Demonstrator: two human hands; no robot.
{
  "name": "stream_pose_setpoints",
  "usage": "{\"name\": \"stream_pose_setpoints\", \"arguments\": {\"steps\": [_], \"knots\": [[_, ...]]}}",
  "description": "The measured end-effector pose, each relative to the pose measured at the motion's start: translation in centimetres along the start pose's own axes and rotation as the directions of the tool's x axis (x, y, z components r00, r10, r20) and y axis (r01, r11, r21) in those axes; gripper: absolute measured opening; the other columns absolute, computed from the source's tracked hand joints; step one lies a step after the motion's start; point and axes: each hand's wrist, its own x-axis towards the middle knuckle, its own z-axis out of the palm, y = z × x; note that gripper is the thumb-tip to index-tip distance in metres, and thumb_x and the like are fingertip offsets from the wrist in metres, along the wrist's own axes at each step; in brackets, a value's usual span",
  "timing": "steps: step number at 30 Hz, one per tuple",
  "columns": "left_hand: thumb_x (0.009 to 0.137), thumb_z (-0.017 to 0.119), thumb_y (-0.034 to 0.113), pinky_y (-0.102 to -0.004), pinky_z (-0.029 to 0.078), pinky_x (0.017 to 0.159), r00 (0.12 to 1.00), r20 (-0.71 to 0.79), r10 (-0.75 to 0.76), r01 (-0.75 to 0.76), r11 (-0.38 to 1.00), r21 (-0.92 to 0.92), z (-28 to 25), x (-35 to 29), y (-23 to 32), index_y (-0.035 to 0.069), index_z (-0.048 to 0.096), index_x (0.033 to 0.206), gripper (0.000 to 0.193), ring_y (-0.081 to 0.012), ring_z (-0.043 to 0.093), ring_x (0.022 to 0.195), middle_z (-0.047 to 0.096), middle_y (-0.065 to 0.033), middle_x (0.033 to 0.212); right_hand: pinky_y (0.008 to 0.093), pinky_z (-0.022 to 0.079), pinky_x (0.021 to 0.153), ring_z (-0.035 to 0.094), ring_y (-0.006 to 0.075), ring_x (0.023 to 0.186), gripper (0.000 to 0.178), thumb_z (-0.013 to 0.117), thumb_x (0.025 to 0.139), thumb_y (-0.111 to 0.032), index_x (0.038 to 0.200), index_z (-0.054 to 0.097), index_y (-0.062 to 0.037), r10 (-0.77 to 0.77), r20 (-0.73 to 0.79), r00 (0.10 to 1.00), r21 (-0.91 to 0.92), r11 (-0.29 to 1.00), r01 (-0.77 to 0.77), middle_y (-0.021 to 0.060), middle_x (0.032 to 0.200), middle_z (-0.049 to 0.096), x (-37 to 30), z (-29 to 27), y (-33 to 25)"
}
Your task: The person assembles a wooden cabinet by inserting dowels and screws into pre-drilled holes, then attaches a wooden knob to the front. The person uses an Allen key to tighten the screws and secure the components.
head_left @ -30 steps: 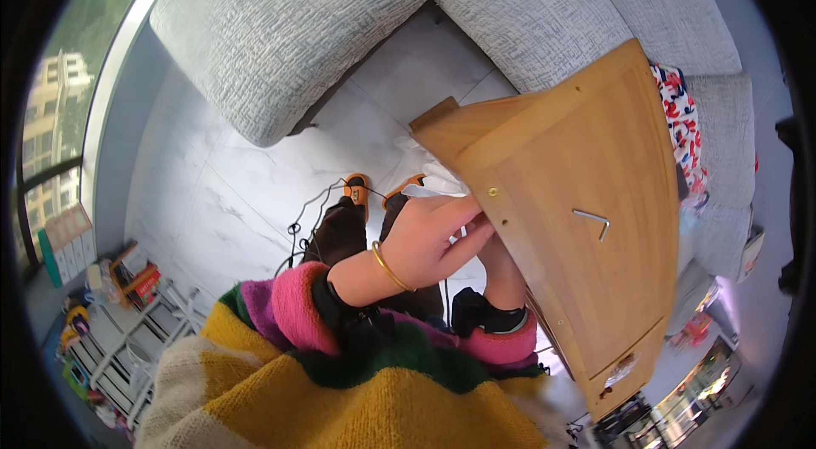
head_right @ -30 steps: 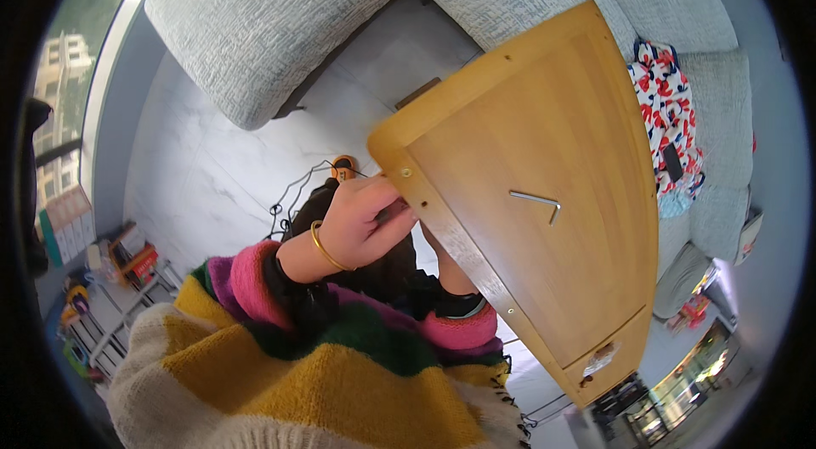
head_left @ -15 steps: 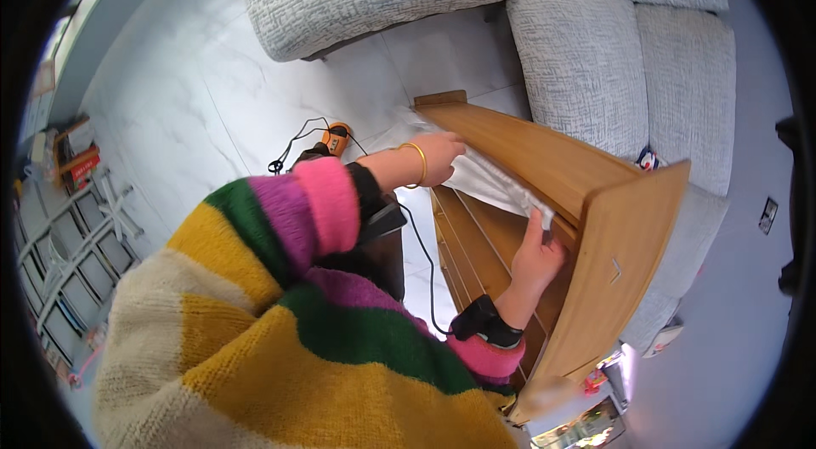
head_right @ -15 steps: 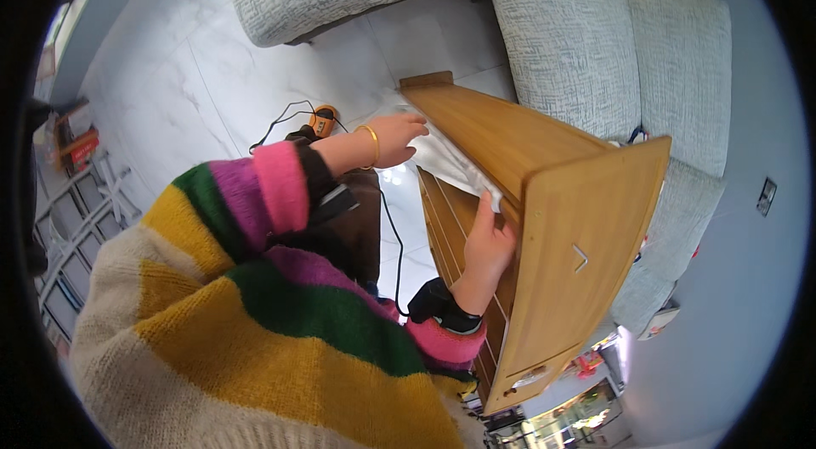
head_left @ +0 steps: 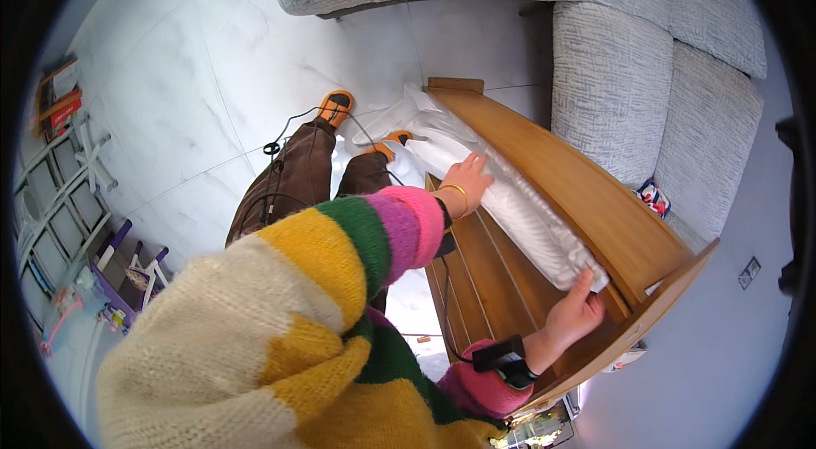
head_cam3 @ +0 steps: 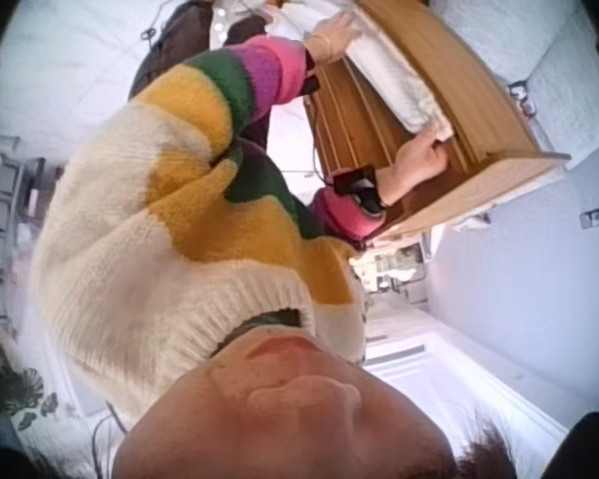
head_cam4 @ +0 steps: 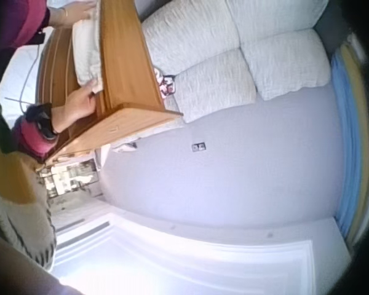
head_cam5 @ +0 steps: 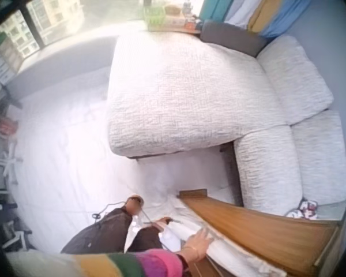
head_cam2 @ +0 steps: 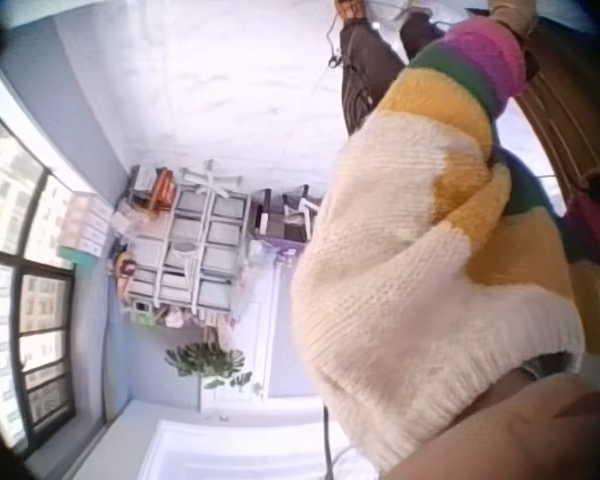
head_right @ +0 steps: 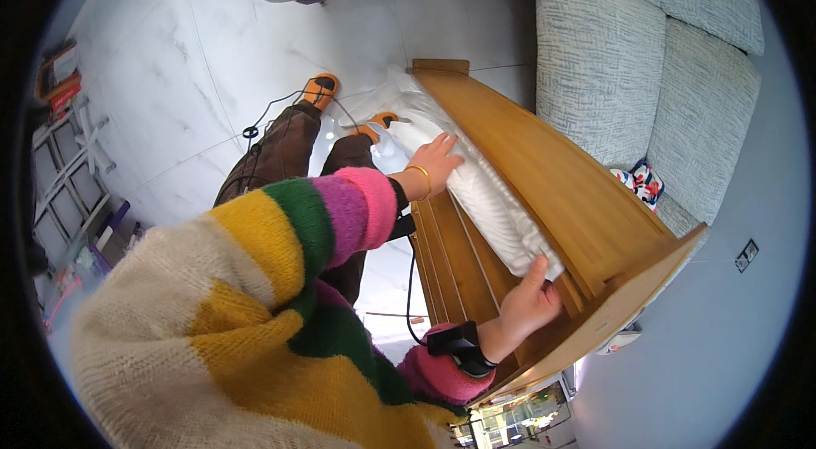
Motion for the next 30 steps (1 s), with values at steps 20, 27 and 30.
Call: {"name": "stream_pose_setpoints", "arguments": {"steps": [20, 27, 30], "knots": [[0.065, 0.06, 0.007, -0.0321, 0.043, 0.078, 0.818, 0.548, 0.176, 0.414, 0.482, -0.773, 9.4, -4.2, -0.2, 0.014, 0.01, 0.139, 0.09, -0.028, 0.056, 0.088, 0.059, -0.0158, 0.101, 0.0343, 0.046, 0.085, 0.056, 0.0247, 0.095, 0.025, 0.049, 0.091, -0.012, 0.106, 0.049, 0.0086, -0.361, 0.294, 0.885, -0.01, 0.925, 0.38, 0.0188, 0.103, 0.058, 0.7, -1.1, 0.4], [0.068, 0.061, 0.011, -0.0334, 0.039, 0.091, 0.833, 0.469, 0.292, 0.268, 0.529, -0.805, 9.4, -5.2, 1.0, 0.013, 0.001, 0.143, 0.096, -0.0299, 0.05, 0.11, 0.052, -0.0213, 0.118, 0.0318, 0.046, 0.082, 0.057, 0.0229, 0.092, 0.029, 0.049, 0.092, -0.017, 0.106, 0.05, 0.0083, -0.345, 0.287, 0.894, 0.011, 0.934, 0.357, 0.0181, 0.103, 0.059, 0.6, -0.6, 0.5], [0.069, 0.061, 0.011, -0.0334, 0.042, 0.087, 0.777, 0.442, 0.447, 0.133, 0.57, -0.81, 9.8, -5.4, 1.9, 0.013, 0.001, 0.143, 0.095, -0.0291, 0.052, 0.108, 0.052, -0.0168, 0.12, 0.0301, 0.045, 0.081, 0.058, 0.0206, 0.091, 0.03, 0.049, 0.092, -0.018, 0.106, 0.052, 0.0088, -0.331, 0.247, 0.911, -0.029, 0.937, 0.349, 0.0174, 0.102, 0.06, 0.1, -0.2, 0.2]]}}
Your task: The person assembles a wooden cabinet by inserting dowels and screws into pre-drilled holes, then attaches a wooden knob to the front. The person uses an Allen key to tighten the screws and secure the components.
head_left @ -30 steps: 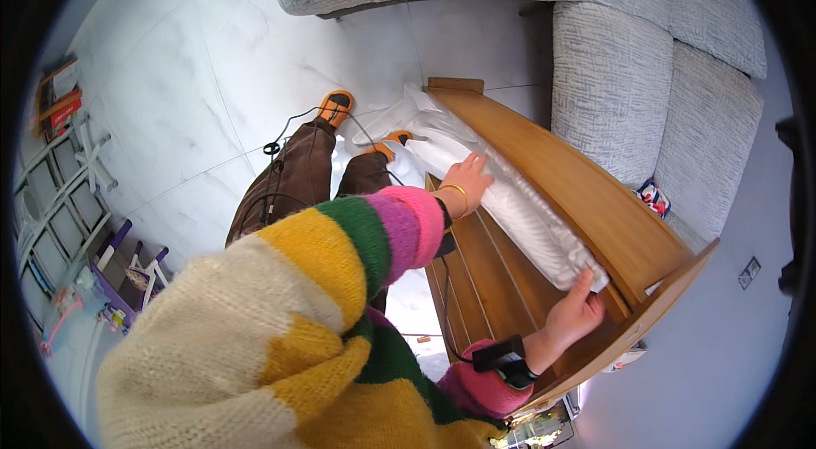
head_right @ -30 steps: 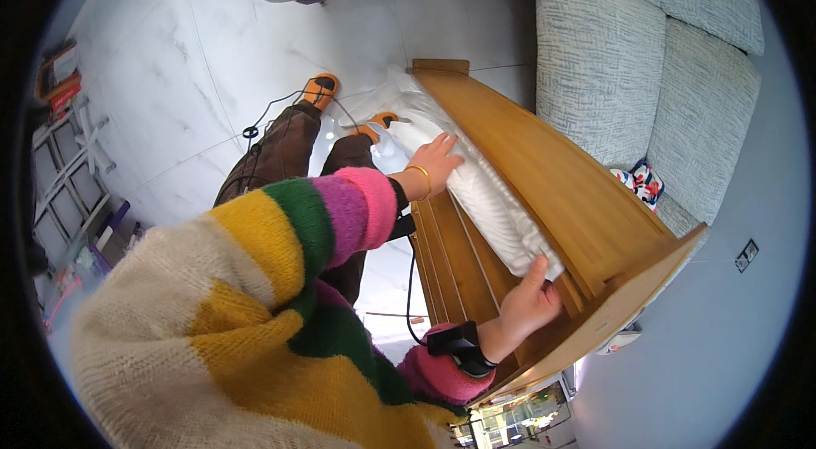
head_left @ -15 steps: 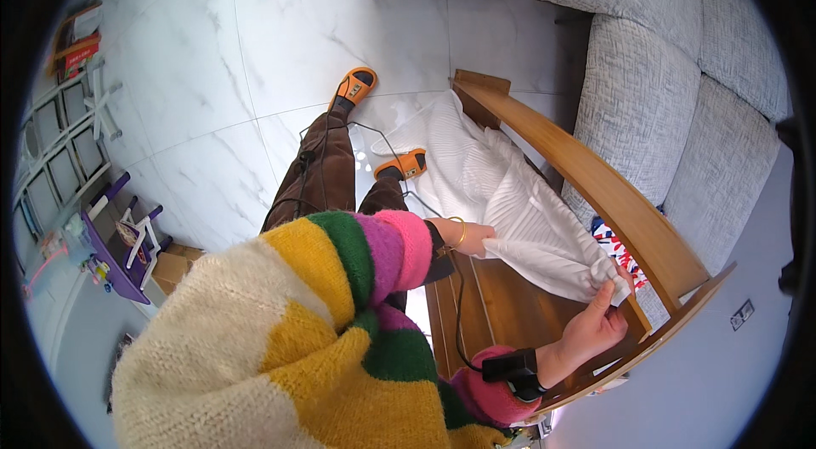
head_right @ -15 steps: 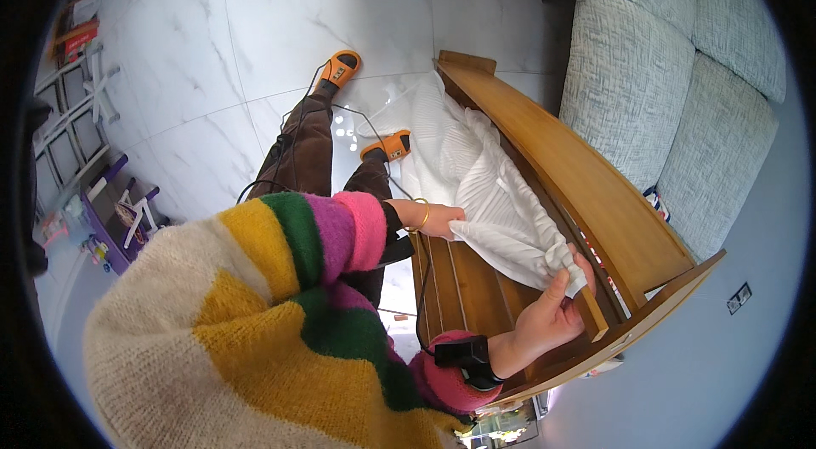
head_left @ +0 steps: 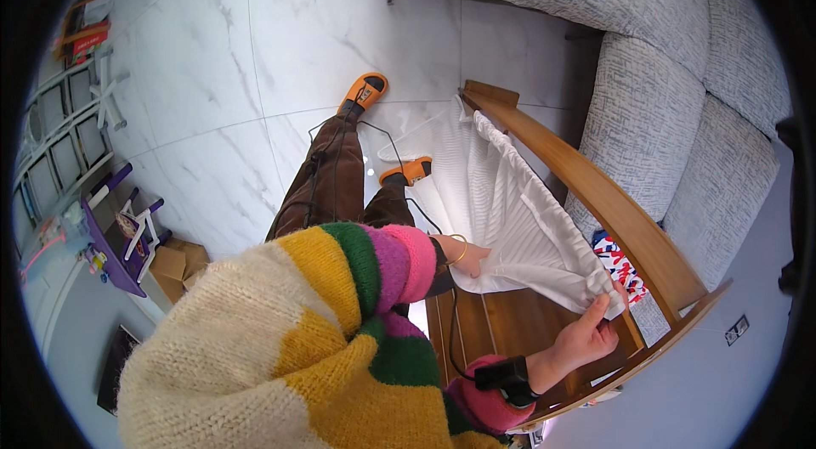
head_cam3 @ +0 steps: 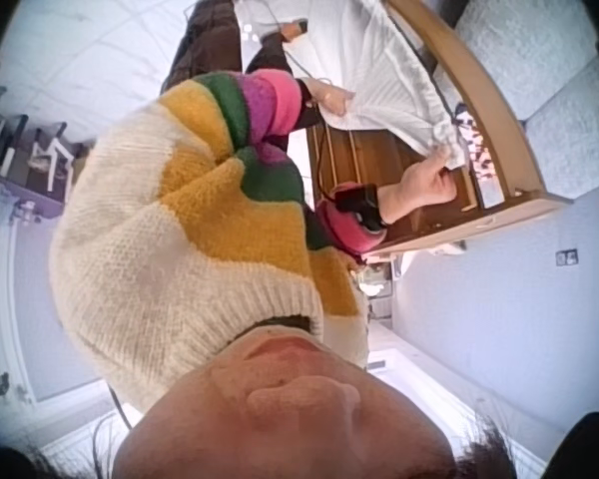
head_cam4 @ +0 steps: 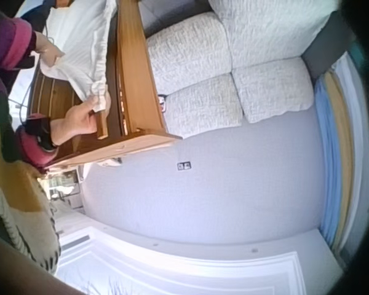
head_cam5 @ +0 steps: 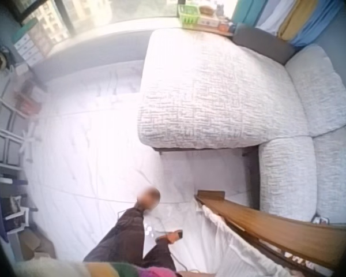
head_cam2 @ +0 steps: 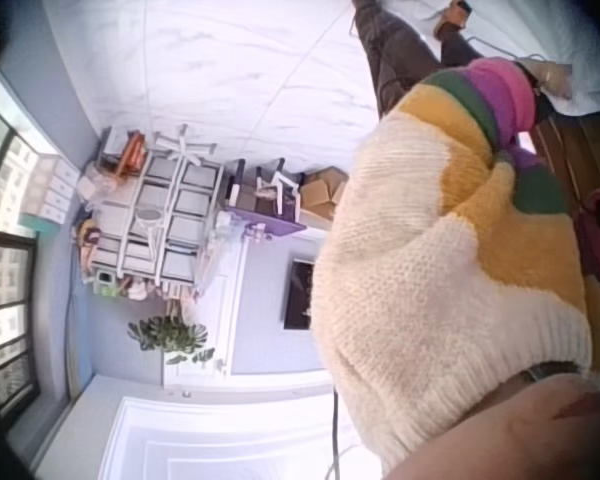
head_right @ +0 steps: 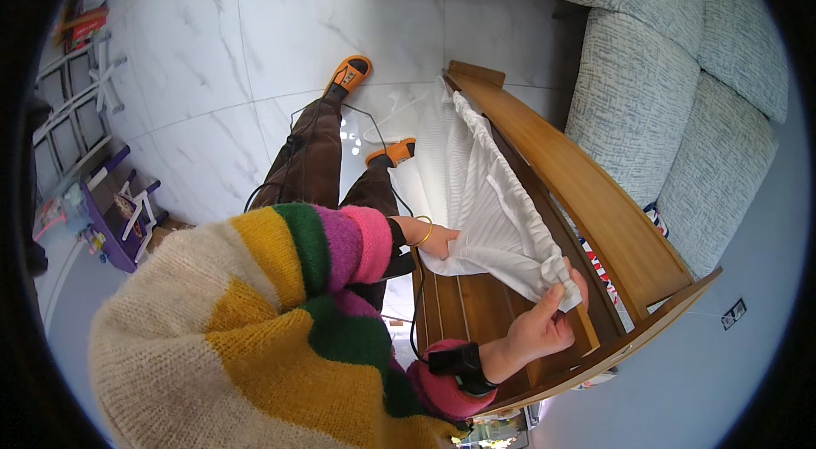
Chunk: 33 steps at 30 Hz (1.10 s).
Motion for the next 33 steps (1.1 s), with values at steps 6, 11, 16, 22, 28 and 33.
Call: {"name": "stream_pose_setpoints", "arguments": {"steps": [6, 11, 16, 22, 28, 33], "knots": [[0.069, 0.055, 0.006, -0.033, 0.049, 0.059, 0.969, 0.147, -0.201, 0.227, 0.954, -0.197, 1.7, 0.7, 0.0, 0.014, -0.002, 0.142, 0.093, -0.021, 0.062, 0.059, 0.057, -0.0208, 0.099, 0.0293, 0.044, 0.081, 0.058, 0.0196, 0.091, 0.029, 0.048, 0.092, -0.014, 0.104, 0.054, 0.011, -0.001, -0.05, 0.999, -0.008, 1.0, 0.001, 0.0157, 0.101, 0.061, -0.1, 0.4, -0.1], [0.069, 0.052, 0.007, -0.0303, 0.047, 0.055, 0.976, 0.125, -0.181, 0.203, 0.959, -0.199, 1.4, 0.0, 1.5, 0.007, 0.0, 0.142, 0.089, -0.0211, 0.062, 0.055, 0.053, -0.0238, 0.108, 0.0292, 0.044, 0.082, 0.058, 0.0197, 0.092, 0.028, 0.048, 0.092, -0.013, 0.104, 0.054, 0.0115, 0.024, -0.065, 0.998, -0.08, 0.996, -0.029, 0.0156, 0.101, 0.061, -0.2, 0.3, 0.3], [0.07, 0.052, 0.007, -0.0303, 0.049, 0.053, 0.982, 0.072, -0.172, 0.184, 0.957, -0.226, 0.6, -1.0, 3.4, 0.008, -0.002, 0.142, 0.09, -0.0206, 0.06, 0.053, 0.058, -0.0207, 0.089, 0.0292, 0.045, 0.081, 0.058, 0.0192, 0.09, 0.028, 0.048, 0.092, -0.013, 0.105, 0.054, 0.011, -0.04, -0.076, 0.996, -0.048, 0.998, 0.036, 0.0149, 0.101, 0.061, 0.1, 0.6, 0.0], [0.072, 0.053, 0.008, -0.0313, 0.05, 0.058, 0.994, -0.043, -0.096, 0.081, 0.961, -0.264, 0.4, 0.4, 1.6, 0.008, 0.001, 0.14, 0.085, -0.0219, 0.062, 0.06, 0.06, -0.0185, 0.082, 0.027, 0.044, 0.079, 0.057, 0.0176, 0.089, 0.02, 0.05, 0.089, -0.007, 0.101, 0.056, 0.0087, 0.186, -0.123, 0.975, 0.019, 0.983, -0.185, 0.0107, 0.099, 0.06, -0.2, 0.8, -0.6], [0.076, 0.055, 0.008, -0.0327, 0.048, 0.077, 0.888, -0.457, -0.052, 0.311, 0.8, 0.513, -3.2, -4.9, 8.3, 0.005, 0.047, 0.121, 0.046, -0.0286, 0.06, 0.089, 0.062, -0.0177, 0.094, 0.0265, 0.044, 0.08, 0.055, 0.0149, 0.088, 0.017, 0.053, 0.086, -0.001, 0.101, 0.056, 0.0061, 0.038, 0.008, 0.999, 0.223, 0.974, -0.039, 0.0092, 0.097, 0.06, 0.4, 0.8, -0.6], [0.076, 0.058, 0.009, -0.0344, 0.048, 0.074, 0.496, -0.405, 0.768, -0.214, 0.56, 0.8, -1.6, -11.3, 20.5, 0.002, 0.057, 0.105, 0.03, -0.0304, 0.059, 0.084, 0.061, -0.0143, 0.096, 0.0261, 0.042, 0.081, 0.055, 0.015, 0.091, 0.021, 0.052, 0.089, -0.012, 0.104, 0.057, 0.0022, 0.056, 0.1, 0.993, 0.214, 0.974, -0.077, 0.0071, 0.098, 0.06, 0.4, 0.4, 0.0]]}}
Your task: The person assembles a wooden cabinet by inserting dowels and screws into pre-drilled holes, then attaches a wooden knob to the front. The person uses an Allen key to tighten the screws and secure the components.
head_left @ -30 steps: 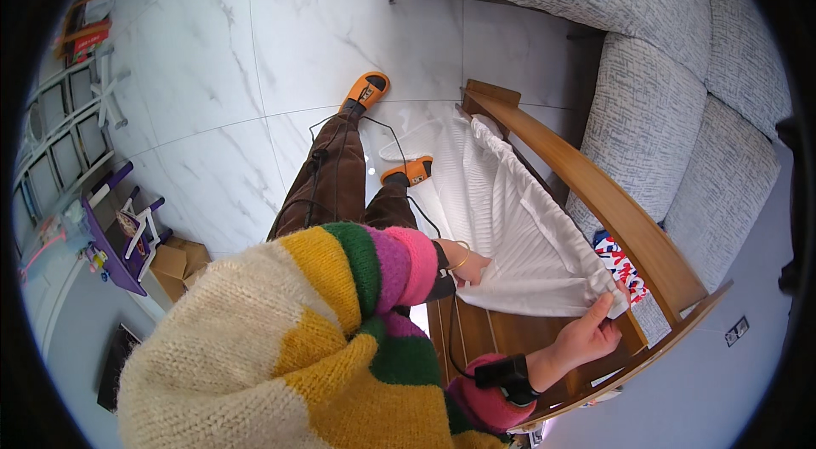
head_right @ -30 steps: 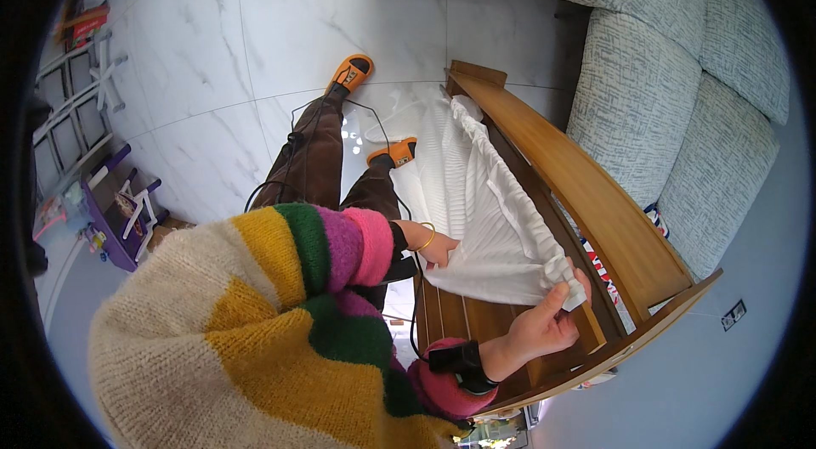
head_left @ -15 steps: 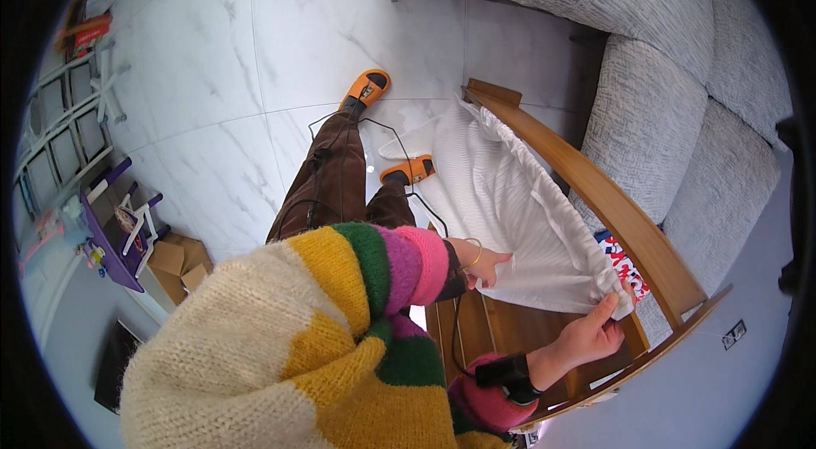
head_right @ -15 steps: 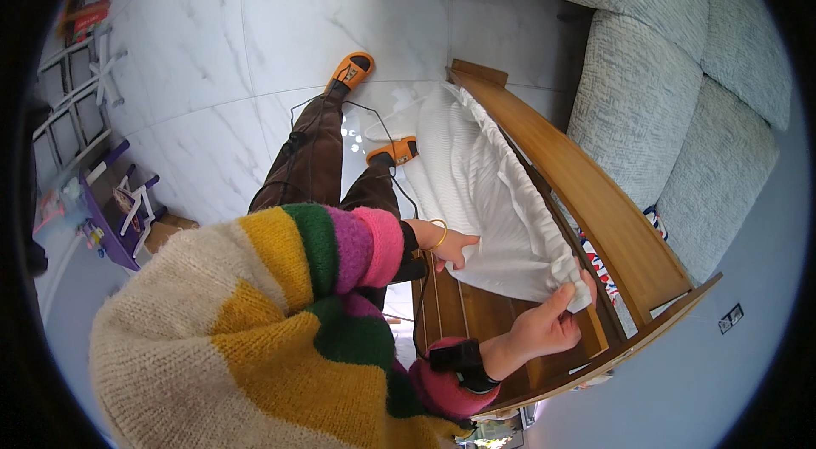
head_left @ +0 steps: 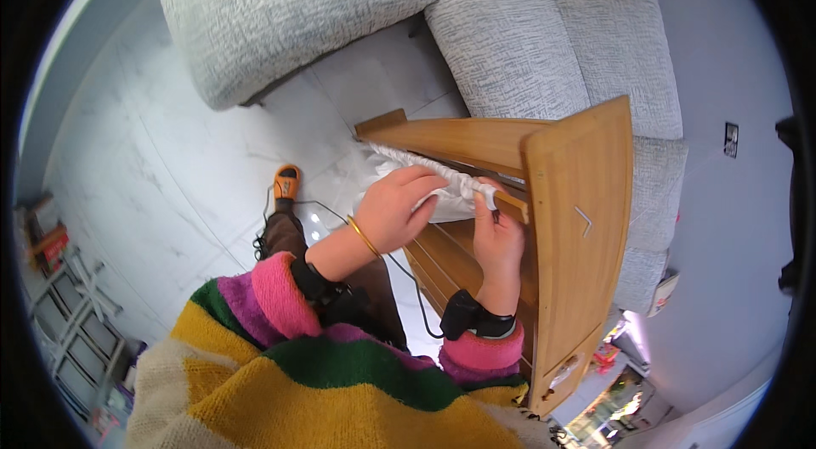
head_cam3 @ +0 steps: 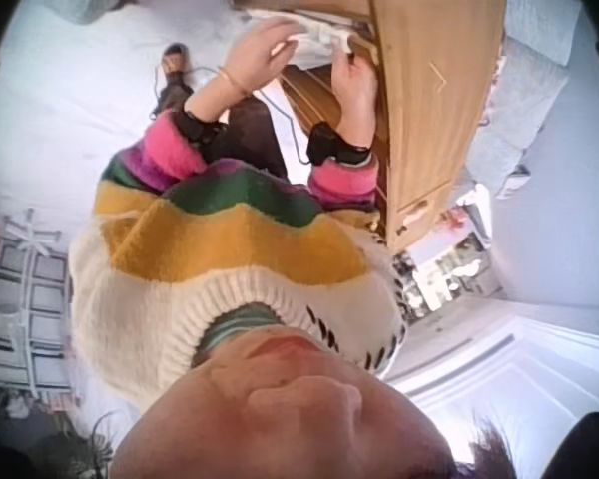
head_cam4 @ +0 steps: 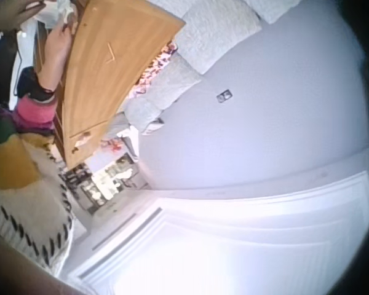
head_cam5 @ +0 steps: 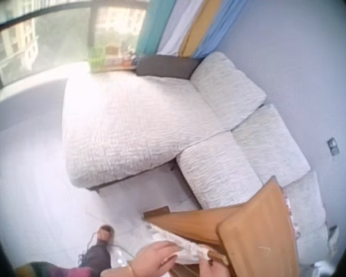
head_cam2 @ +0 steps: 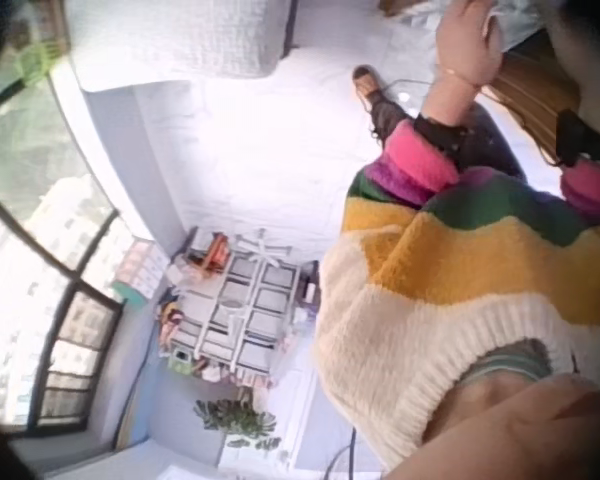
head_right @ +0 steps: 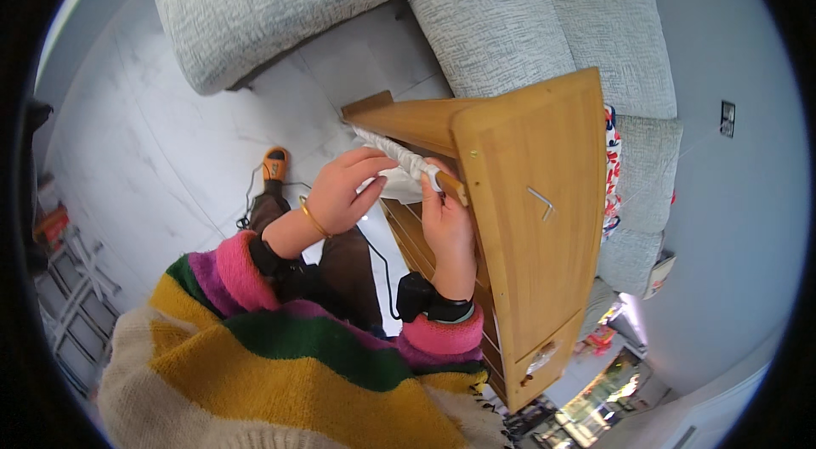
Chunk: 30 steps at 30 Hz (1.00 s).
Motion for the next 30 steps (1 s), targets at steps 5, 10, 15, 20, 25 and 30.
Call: {"name": "stream_pose_setpoints", "arguments": {"steps": [5, 10, 15, 20, 25, 30], "knots": [[0.07, 0.067, 0.016, -0.0329, 0.05, 0.065, 0.946, -0.037, 0.323, -0.314, 0.937, 0.152, -0.3, 3.5, 5.8, 0.004, 0.058, 0.1, 0.033, -0.0272, 0.06, 0.08, 0.059, -0.0113, 0.099, 0.0347, 0.046, 0.079, 0.059, 0.029, 0.092, 0.026, 0.06, 0.083, -0.016, 0.105, 0.058, -0.0013, 0.017, -0.002, 1.0, -0.208, 0.978, -0.017, 0.0144, 0.103, 0.061, -0.2, 0.5, 2.0], [0.065, 0.072, 0.013, -0.0288, 0.049, 0.056, 0.908, -0.064, 0.415, -0.379, 0.876, 0.3, 0.6, 4.4, 6.3, 0.002, 0.06, 0.097, 0.036, -0.0221, 0.06, 0.067, 0.061, -0.0104, 0.088, 0.0355, 0.046, 0.074, 0.059, 0.0279, 0.085, 0.024, 0.06, 0.078, -0.01, 0.101, 0.058, -0.0029, -0.214, -0.093, 0.972, -0.302, 0.937, 0.177, 0.0135, 0.093, 0.062, 0.3, 1.4, 2.2], [0.063, 0.073, 0.008, -0.0265, 0.045, 0.05, 0.896, -0.082, 0.436, -0.375, 0.843, 0.386, 0.4, 4.5, 6.8, 0.002, 0.062, 0.097, 0.036, -0.019, 0.058, 0.058, 0.061, -0.0081, 0.077, 0.035, 0.044, 0.079, 0.056, 0.0269, 0.091, 0.026, 0.06, 0.076, -0.008, 0.101, 0.055, -0.0023, -0.262, -0.165, 0.951, -0.242, 0.945, 0.218, 0.0135, 0.097, 0.059, 0.3, 1.4, 0.7], [0.065, 0.07, 0.005, -0.0253, 0.043, 0.047, 0.957, 0.008, 0.29, -0.272, 0.886, 0.375, 0.1, 4.0, 7.5, 0.0, 0.06, 0.102, 0.038, -0.0182, 0.054, 0.05, 0.057, -0.0063, 0.063, 0.0355, 0.044, 0.072, 0.055, 0.0278, 0.083, 0.017, 0.06, 0.077, -0.009, 0.093, 0.055, -0.0032, -0.246, -0.165, 0.955, -0.412, 0.897, 0.16, 0.0126, 0.088, 0.057, 0.2, 1.9, 1.1], [0.072, 0.064, 0.004, -0.0258, 0.042, 0.044, 0.988, 0.013, 0.151, -0.151, 0.97, 0.19, 0.5, 3.8, 8.2, -0.003, 0.056, 0.107, 0.037, -0.0169, 0.054, 0.047, 0.056, -0.0055, 0.06, 0.0335, 0.046, 0.074, 0.054, 0.022, 0.096, 0.037, 0.053, 0.085, -0.035, 0.115, 0.05, -0.0125, 0.139, 0.124, 0.982, -0.489, 0.87, -0.061, 0.0084, 0.108, 0.053, -0.8, 1.4, 2.7], [0.075, 0.058, 0.0, -0.0247, 0.043, 0.046, 0.997, 0.015, 0.079, -0.079, 0.996, 0.032, 0.8, 4.1, 8.5, -0.005, 0.054, 0.11, 0.035, -0.0182, 0.056, 0.048, 0.056, -0.0083, 0.061, 0.0337, 0.045, 0.082, 0.049, 0.0208, 0.107, 0.051, 0.051, 0.086, -0.041, 0.129, 0.04, -0.0177, -0.18, -0.062, 0.982, -0.686, 0.722, 0.089, 0.0076, 0.124, 0.045, -3.3, 2.8, 5.8]]}}
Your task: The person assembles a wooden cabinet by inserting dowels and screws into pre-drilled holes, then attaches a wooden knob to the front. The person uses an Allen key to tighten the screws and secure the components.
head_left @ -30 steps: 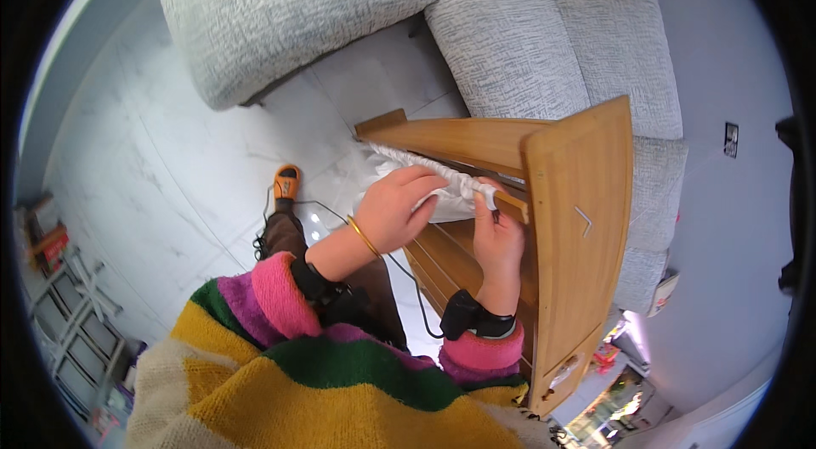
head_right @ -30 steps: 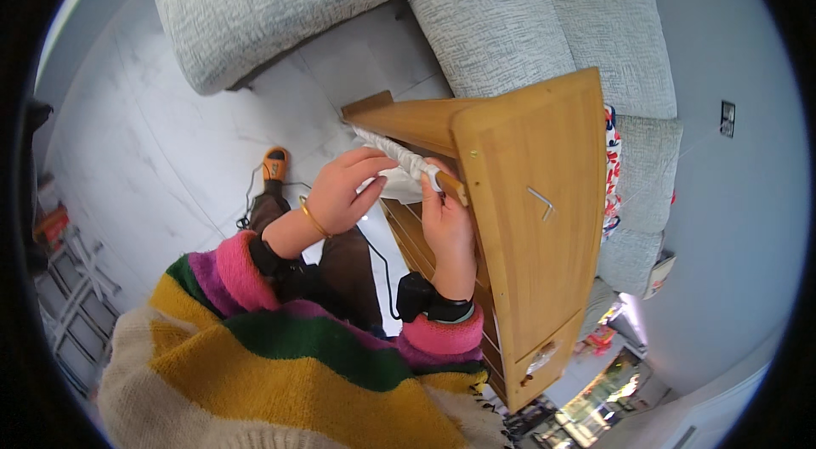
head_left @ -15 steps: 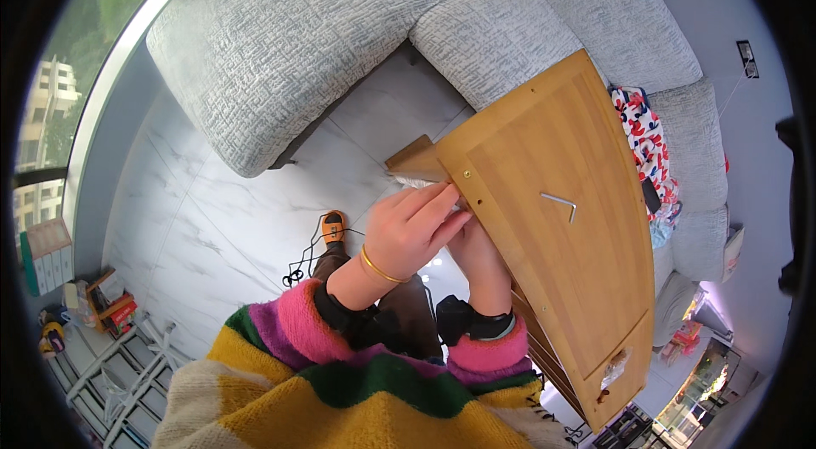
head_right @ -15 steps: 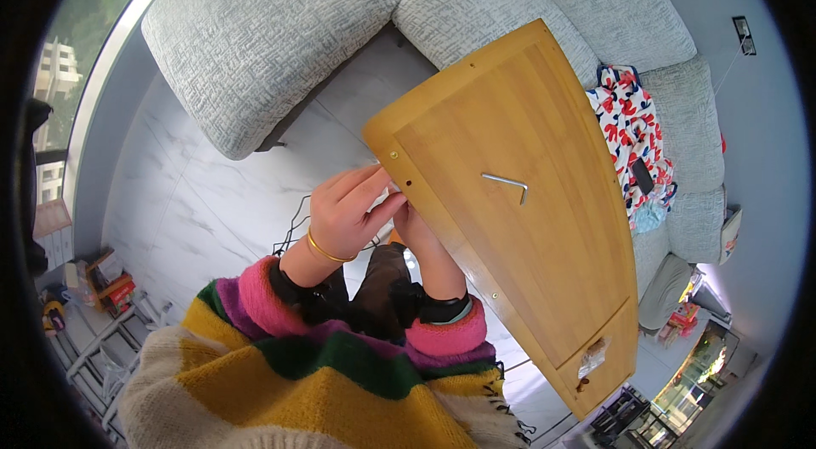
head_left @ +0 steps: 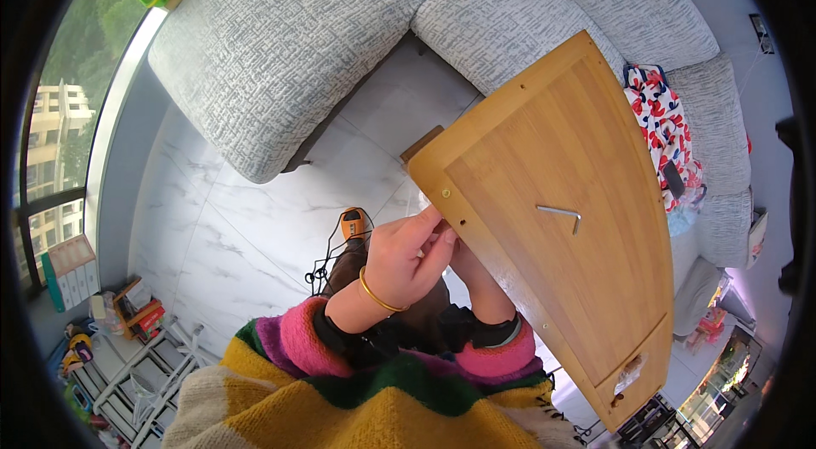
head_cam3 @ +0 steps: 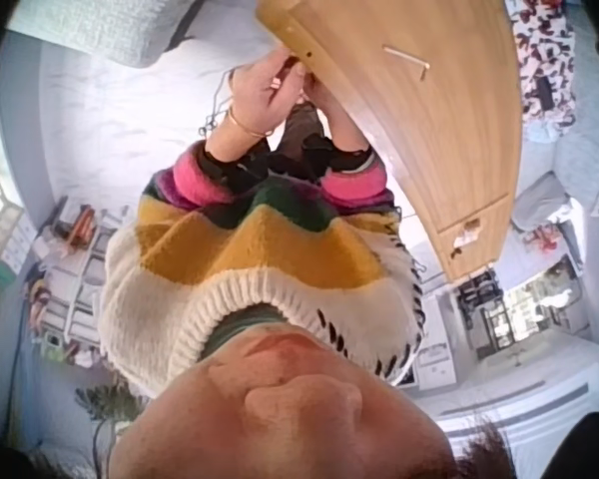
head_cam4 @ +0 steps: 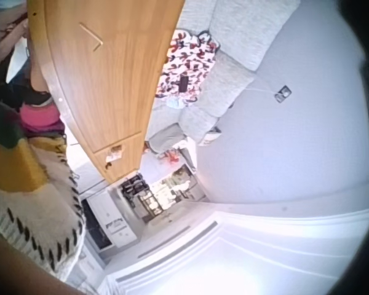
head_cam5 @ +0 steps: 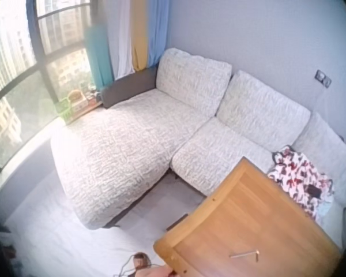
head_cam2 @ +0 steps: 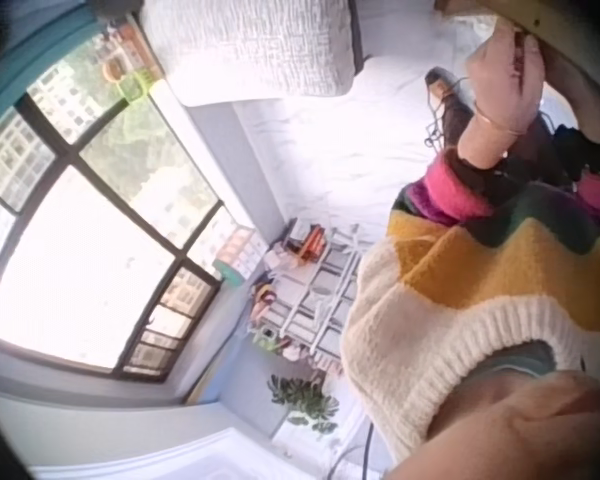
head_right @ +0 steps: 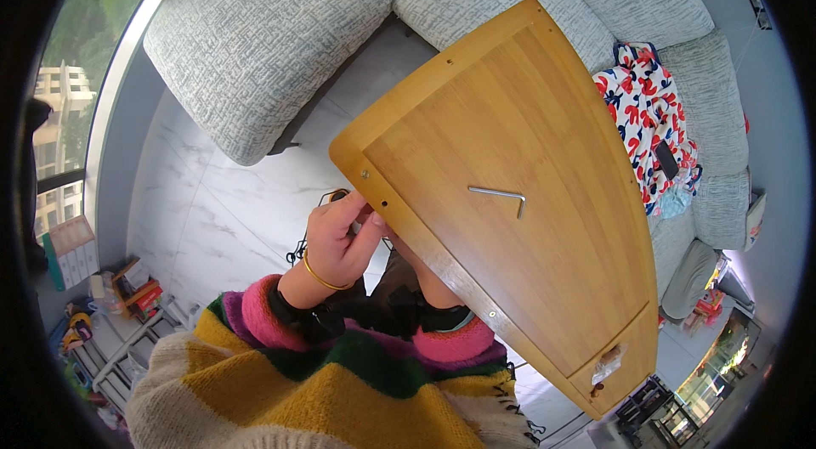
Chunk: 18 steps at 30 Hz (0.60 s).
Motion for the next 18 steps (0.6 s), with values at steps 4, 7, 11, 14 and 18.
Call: {"name": "stream_pose_setpoints", "arguments": {"steps": [4, 7, 11, 14, 18], "knots": [[0.077, 0.056, 0.0, -0.0243, 0.044, 0.051, 0.993, 0.08, -0.09, 0.098, 0.991, -0.093, -0.1, -0.1, 0.3, -0.006, 0.052, 0.111, 0.035, -0.0172, 0.057, 0.052, 0.057, -0.0084, 0.062, 0.0339, 0.043, 0.087, 0.043, 0.0206, 0.117, 0.06, 0.05, 0.085, -0.046, 0.136, 0.032, -0.0214, -0.039, 0.004, 0.999, -0.024, 0.999, 0.039, 0.0053, 0.135, 0.036, -1.1, 2.9, 0.2], [0.081, 0.052, 0.0, -0.0238, 0.045, 0.057, 0.956, 0.183, -0.23, 0.286, 0.868, -0.406, -0.1, -0.3, 0.5, -0.006, 0.047, 0.116, 0.036, -0.013, 0.057, 0.059, 0.059, -0.0065, 0.066, 0.0344, 0.043, 0.088, 0.04, 0.0217, 0.119, 0.061, 0.051, 0.085, -0.047, 0.136, 0.033, -0.0204, 0.037, 0.274, 0.961, 0.016, 0.999, -0.043, 0.0051, 0.136, 0.033, -1.1, 2.7, 0.3], [0.087, 0.049, 0.004, -0.0231, 0.044, 0.065, 0.906, 0.304, -0.294, 0.423, 0.617, -0.664, 0.5, -0.5, 1.2, -0.004, 0.039, 0.122, 0.037, -0.0083, 0.055, 0.075, 0.06, -0.0045, 0.087, 0.0354, 0.038, 0.094, 0.034, 0.0222, 0.125, 0.066, 0.051, 0.084, -0.049, 0.138, 0.026, -0.0203, 0.055, 0.205, 0.977, 0.134, 0.987, -0.084, 0.0054, 0.141, 0.026, -1.4, 0.0, 0.3], [0.088, 0.049, 0.007, -0.0227, 0.045, 0.065, 0.864, 0.318, -0.39, 0.5, 0.588, -0.636, 1.3, -0.4, 1.9, -0.003, 0.038, 0.123, 0.038, -0.0083, 0.054, 0.082, 0.055, -0.0054, 0.104, 0.0335, 0.042, 0.087, 0.044, 0.0206, 0.113, 0.046, 0.047, 0.09, -0.035, 0.128, 0.037, -0.0122, 0.024, -0.246, 0.969, 0.12, 0.993, 0.006, 0.0073, 0.127, 0.041, -1.2, -0.8, -0.1], [0.088, 0.05, 0.008, -0.0218, 0.046, 0.064, 0.804, 0.37, -0.465, 0.566, 0.411, -0.714, 1.6, 0.2, 2.5, -0.001, 0.037, 0.123, 0.038, -0.0073, 0.052, 0.086, 0.051, -0.005, 0.11, 0.0344, 0.038, 0.093, 0.037, 0.0208, 0.12, 0.054, 0.043, 0.091, -0.04, 0.135, 0.027, -0.0141, -0.01, -0.177, 0.984, -0.094, 0.996, -0.006, 0.0062, 0.135, 0.032, -1.4, -0.7, 0.0]]}}
